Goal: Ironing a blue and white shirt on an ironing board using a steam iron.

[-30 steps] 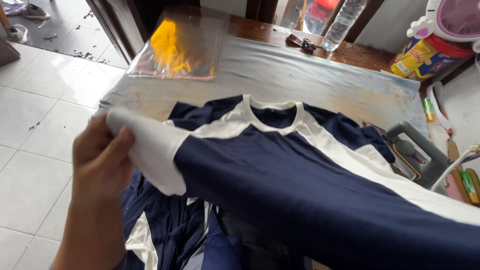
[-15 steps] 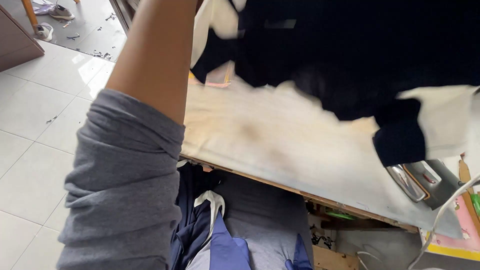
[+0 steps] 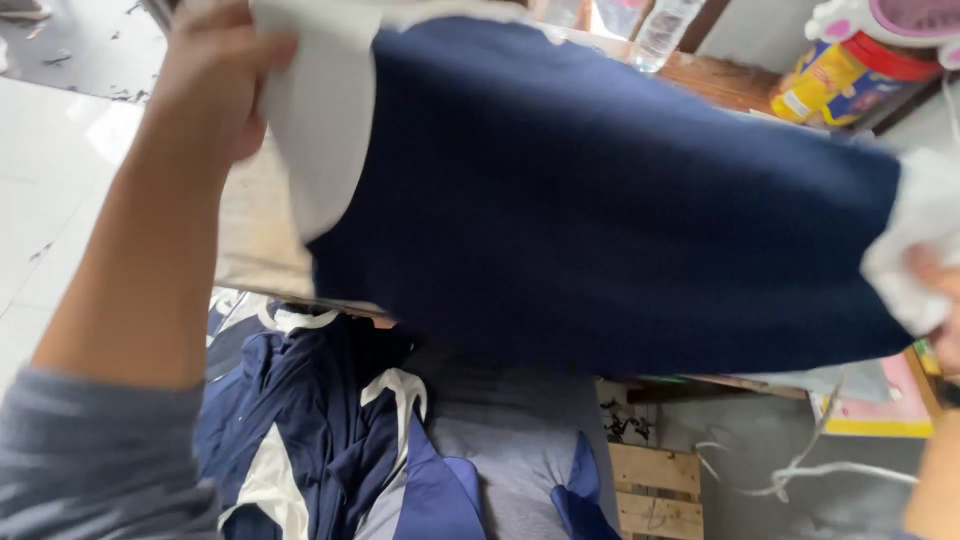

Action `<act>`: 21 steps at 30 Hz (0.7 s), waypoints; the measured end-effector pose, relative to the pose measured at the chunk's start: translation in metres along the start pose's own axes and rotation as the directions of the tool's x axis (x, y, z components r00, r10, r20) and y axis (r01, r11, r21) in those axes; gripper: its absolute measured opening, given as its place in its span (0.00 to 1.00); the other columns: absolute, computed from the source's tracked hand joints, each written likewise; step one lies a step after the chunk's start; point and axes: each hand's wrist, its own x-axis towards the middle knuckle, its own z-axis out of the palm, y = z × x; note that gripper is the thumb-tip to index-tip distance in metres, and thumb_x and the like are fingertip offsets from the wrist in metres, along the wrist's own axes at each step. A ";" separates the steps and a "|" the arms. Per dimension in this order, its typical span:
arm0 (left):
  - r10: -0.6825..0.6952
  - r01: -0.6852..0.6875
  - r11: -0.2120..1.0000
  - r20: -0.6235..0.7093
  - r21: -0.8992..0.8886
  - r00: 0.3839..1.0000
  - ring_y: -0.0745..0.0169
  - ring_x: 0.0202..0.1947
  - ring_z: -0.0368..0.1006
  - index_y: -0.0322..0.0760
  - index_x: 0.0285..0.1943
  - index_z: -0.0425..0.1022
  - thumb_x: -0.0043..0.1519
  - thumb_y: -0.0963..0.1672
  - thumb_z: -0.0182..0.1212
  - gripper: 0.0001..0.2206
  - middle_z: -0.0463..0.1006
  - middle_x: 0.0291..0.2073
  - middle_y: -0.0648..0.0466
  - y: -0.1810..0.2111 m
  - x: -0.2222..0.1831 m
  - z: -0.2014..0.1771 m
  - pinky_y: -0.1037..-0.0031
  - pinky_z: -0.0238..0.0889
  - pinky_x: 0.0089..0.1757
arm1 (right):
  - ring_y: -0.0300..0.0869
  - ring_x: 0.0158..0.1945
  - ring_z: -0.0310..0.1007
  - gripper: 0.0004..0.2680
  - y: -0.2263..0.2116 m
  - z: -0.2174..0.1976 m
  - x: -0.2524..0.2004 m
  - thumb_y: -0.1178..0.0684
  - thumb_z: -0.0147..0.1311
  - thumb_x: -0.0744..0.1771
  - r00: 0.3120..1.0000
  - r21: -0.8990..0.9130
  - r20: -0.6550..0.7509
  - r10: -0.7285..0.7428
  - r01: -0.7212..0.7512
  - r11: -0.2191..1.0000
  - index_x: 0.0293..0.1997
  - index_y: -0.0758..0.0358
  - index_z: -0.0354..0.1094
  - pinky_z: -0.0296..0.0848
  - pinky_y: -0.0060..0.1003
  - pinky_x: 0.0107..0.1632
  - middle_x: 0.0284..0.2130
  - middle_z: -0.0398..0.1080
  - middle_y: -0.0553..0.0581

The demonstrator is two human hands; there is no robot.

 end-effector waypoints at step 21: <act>-0.534 0.462 0.823 0.169 0.331 0.829 0.41 0.47 0.76 0.21 0.63 0.70 0.61 0.30 0.56 0.19 0.81 0.48 0.31 -0.162 -0.126 -0.071 0.55 0.68 0.46 | 0.49 0.57 0.70 0.30 0.172 0.087 -0.191 0.66 0.58 0.61 0.759 0.001 0.178 0.627 -0.637 0.771 0.73 0.66 0.55 0.66 0.44 0.61 0.60 0.70 0.65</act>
